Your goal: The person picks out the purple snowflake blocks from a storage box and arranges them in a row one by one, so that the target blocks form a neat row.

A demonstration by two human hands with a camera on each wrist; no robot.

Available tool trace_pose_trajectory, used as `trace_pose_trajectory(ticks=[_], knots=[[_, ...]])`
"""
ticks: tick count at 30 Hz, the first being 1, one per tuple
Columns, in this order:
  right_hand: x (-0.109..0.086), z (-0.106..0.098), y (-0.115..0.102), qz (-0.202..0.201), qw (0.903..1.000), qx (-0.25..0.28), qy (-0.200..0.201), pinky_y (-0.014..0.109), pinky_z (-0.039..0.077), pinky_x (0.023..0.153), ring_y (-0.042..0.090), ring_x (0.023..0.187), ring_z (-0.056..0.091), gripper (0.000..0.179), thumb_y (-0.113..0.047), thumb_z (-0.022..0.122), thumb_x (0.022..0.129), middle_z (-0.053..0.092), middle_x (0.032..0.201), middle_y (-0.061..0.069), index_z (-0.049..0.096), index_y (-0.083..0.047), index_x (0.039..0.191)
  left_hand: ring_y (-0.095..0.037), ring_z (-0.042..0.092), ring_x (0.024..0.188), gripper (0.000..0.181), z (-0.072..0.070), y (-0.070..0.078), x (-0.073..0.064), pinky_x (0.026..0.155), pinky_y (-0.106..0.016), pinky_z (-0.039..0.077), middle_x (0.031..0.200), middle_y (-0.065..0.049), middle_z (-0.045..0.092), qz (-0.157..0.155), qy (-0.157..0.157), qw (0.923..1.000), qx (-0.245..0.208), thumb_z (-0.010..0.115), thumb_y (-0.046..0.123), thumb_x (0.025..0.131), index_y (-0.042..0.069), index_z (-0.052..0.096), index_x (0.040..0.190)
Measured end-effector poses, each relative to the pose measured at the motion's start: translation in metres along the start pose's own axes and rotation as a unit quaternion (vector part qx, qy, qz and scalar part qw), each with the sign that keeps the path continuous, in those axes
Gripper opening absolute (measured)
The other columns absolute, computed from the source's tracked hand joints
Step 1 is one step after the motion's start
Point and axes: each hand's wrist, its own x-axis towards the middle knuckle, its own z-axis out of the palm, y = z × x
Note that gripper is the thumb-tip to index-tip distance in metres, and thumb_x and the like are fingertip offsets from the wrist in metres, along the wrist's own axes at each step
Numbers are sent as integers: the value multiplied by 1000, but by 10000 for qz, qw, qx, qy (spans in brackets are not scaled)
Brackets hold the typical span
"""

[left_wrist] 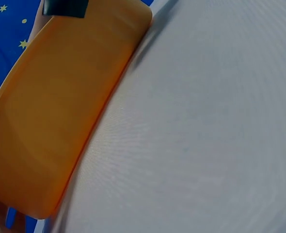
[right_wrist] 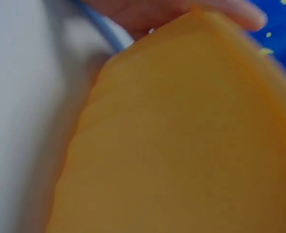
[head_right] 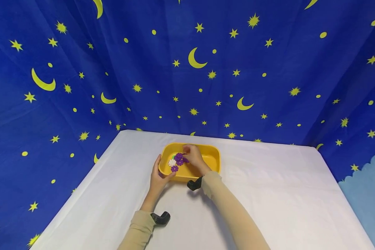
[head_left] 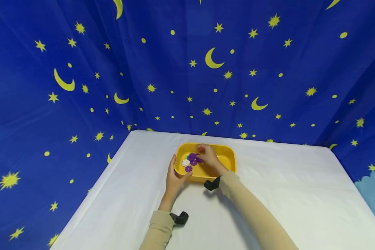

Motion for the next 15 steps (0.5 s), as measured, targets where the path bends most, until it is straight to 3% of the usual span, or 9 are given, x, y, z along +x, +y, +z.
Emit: trace_pose_trajectory(ticks=[10,15], knots=[[4,2,5,-33,9990,-289,-346,44,53,96,36,103,64,34,11,66,80,67,109,25,61,10,114,-37,22,145,90,1,2,3,120,-52,18,156,-21,23,14,36,10000,-82,77,8,77,-1,22,149],[1,5,11,98,9978,-436,-485,43,53,98,34,105,64,37,9,68,80,67,112,23,61,7,117,-36,23,145,93,3,-7,2,121,-52,17,156,-19,24,-33,15,10000,-28,78,11,76,0,22,149]])
